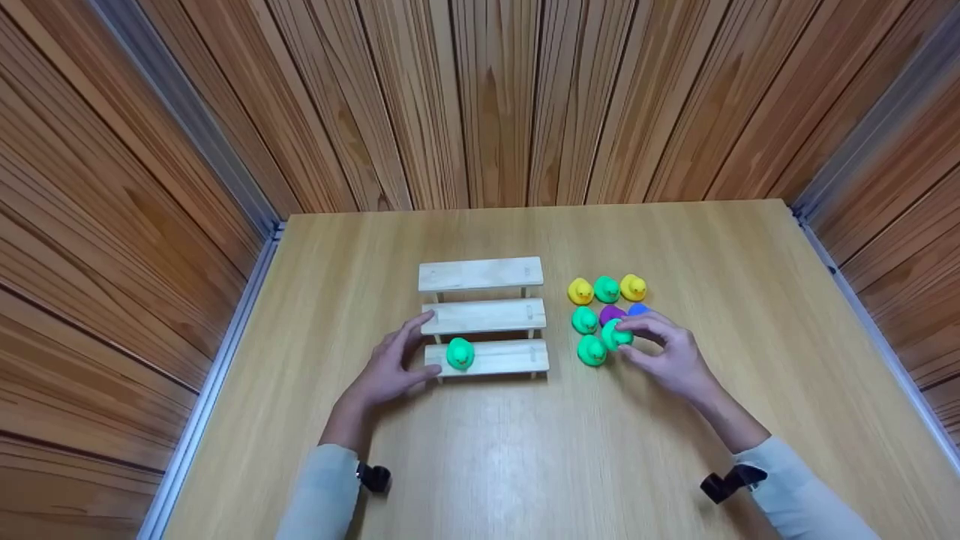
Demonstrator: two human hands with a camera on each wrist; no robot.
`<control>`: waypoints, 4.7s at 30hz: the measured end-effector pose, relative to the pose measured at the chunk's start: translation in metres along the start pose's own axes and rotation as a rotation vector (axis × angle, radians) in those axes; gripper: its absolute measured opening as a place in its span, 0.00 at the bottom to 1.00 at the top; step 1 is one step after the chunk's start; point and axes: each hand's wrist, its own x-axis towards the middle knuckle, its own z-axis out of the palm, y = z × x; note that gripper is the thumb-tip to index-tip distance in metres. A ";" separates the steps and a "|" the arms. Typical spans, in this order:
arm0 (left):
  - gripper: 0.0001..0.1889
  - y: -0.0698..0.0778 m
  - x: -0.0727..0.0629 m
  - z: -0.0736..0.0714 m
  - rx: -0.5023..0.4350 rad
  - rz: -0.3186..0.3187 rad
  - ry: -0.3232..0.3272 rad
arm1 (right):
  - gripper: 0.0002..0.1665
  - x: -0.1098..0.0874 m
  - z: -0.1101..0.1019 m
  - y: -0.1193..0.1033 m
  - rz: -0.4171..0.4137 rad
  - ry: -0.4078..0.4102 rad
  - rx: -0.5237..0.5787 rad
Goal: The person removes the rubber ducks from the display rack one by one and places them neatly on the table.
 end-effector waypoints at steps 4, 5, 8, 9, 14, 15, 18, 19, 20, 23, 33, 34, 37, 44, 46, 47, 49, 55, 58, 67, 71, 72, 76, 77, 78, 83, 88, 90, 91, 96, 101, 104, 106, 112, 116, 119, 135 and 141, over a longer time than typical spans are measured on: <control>0.49 0.000 0.001 0.000 0.003 0.006 0.002 | 0.20 -0.003 -0.002 0.004 -0.005 -0.009 -0.010; 0.49 0.000 0.001 0.000 0.003 0.006 0.001 | 0.20 -0.004 -0.003 0.005 -0.008 -0.013 -0.017; 0.49 0.000 0.001 0.001 0.001 0.003 -0.005 | 0.21 -0.007 -0.005 0.008 -0.011 -0.020 -0.031; 0.49 0.000 0.001 0.001 0.002 0.003 -0.008 | 0.21 -0.009 -0.005 0.010 -0.012 -0.022 -0.033; 0.50 0.002 0.000 0.000 0.006 0.006 -0.008 | 0.22 -0.014 -0.008 0.016 0.000 -0.030 -0.024; 0.50 0.002 0.000 -0.001 0.006 0.005 -0.007 | 0.22 -0.015 -0.008 0.017 0.000 -0.034 -0.026; 0.50 0.001 -0.001 -0.001 0.004 0.006 -0.005 | 0.22 -0.017 -0.009 0.021 0.003 -0.053 -0.032; 0.49 0.000 -0.001 -0.001 0.003 0.006 -0.004 | 0.21 -0.017 -0.009 0.022 0.005 -0.059 -0.034; 0.49 0.000 -0.001 0.000 0.003 0.004 -0.003 | 0.21 -0.017 -0.009 0.023 0.008 -0.065 -0.037; 0.49 0.000 -0.001 0.000 0.005 0.002 0.000 | 0.21 -0.017 -0.009 0.026 0.020 -0.077 -0.051; 0.49 -0.001 0.000 -0.001 0.034 0.002 -0.004 | 0.21 -0.016 -0.009 0.030 0.041 -0.088 -0.121; 0.49 0.000 0.000 -0.001 0.032 0.005 -0.004 | 0.21 -0.016 -0.009 0.031 0.040 -0.086 -0.118; 0.49 0.001 0.000 -0.002 0.027 0.011 -0.004 | 0.21 -0.015 -0.010 0.032 0.036 -0.084 -0.111; 0.49 0.002 0.003 -0.001 0.010 0.009 -0.005 | 0.21 -0.014 -0.011 0.032 0.025 -0.083 -0.098; 0.49 0.003 0.003 -0.001 0.008 0.008 -0.004 | 0.21 -0.013 -0.012 0.032 0.019 -0.084 -0.098; 0.49 0.003 0.003 -0.001 0.008 0.008 -0.003 | 0.21 -0.013 -0.013 0.031 0.014 -0.084 -0.098; 0.49 0.003 0.003 -0.001 0.007 0.008 -0.003 | 0.21 -0.012 -0.014 0.031 0.003 -0.083 -0.100; 0.49 0.001 0.003 -0.002 0.012 0.002 -0.008 | 0.20 -0.006 -0.018 0.025 0.016 -0.069 -0.104; 0.49 0.002 0.004 -0.003 0.015 0.006 -0.004 | 0.18 -0.001 -0.021 0.018 0.054 -0.070 -0.110; 0.49 0.000 0.001 0.000 0.008 -0.005 -0.008 | 0.17 0.015 -0.021 0.002 0.032 -0.081 -0.129; 0.49 -0.002 0.000 0.001 0.012 -0.017 0.003 | 0.17 0.021 -0.010 -0.004 0.010 -0.097 -0.106; 0.49 -0.002 0.000 0.001 0.013 -0.017 0.004 | 0.17 0.022 -0.006 -0.005 0.005 -0.101 -0.095; 0.49 -0.003 0.000 0.001 0.015 -0.021 -0.003 | 0.17 0.028 0.012 -0.012 -0.036 -0.123 -0.076; 0.49 -0.002 0.000 0.001 0.016 -0.022 -0.004 | 0.17 0.030 0.016 -0.014 -0.056 -0.126 -0.076; 0.49 -0.002 0.000 0.000 0.014 -0.022 -0.006 | 0.18 0.031 0.021 -0.016 -0.069 -0.130 -0.077; 0.49 0.002 0.000 -0.001 0.015 -0.018 -0.005 | 0.20 0.038 0.042 -0.028 -0.053 -0.175 -0.089; 0.48 0.002 0.000 -0.001 0.020 -0.014 -0.004 | 0.20 0.040 0.063 -0.036 -0.047 -0.222 -0.100; 0.48 0.001 0.000 0.000 0.022 -0.015 -0.005 | 0.20 0.040 0.071 -0.040 -0.043 -0.245 -0.094; 0.48 0.001 0.000 0.000 0.021 -0.016 -0.005 | 0.20 0.041 0.075 -0.042 -0.035 -0.256 -0.088; 0.48 0.001 -0.001 -0.001 0.014 -0.021 -0.002 | 0.23 0.043 0.093 -0.050 -0.036 -0.301 -0.053; 0.49 0.000 0.000 0.000 0.022 -0.004 -0.007 | 0.23 0.044 0.111 -0.057 -0.051 -0.318 -0.035; 0.49 0.000 0.000 0.000 0.023 0.001 -0.009 | 0.24 0.045 0.121 -0.060 -0.042 -0.321 -0.009; 0.49 0.000 0.000 0.000 0.015 -0.006 -0.008 | 0.24 0.046 0.127 -0.063 -0.037 -0.326 0.006; 0.49 0.000 0.001 -0.001 0.006 -0.014 -0.012 | 0.26 0.047 0.142 -0.067 -0.029 -0.359 0.027; 0.49 0.000 0.002 -0.001 0.010 -0.016 -0.011 | 0.28 0.048 0.152 -0.067 -0.030 -0.370 0.040; 0.49 -0.001 0.001 -0.001 0.016 -0.020 -0.007 | 0.29 0.047 0.158 -0.065 -0.044 -0.370 0.035; 0.49 0.000 0.000 0.001 0.001 -0.013 -0.015 | 0.31 0.043 0.181 -0.052 0.009 -0.375 0.008; 0.49 0.001 0.000 0.001 -0.009 -0.011 -0.016 | 0.31 0.046 0.188 -0.053 0.025 -0.396 0.051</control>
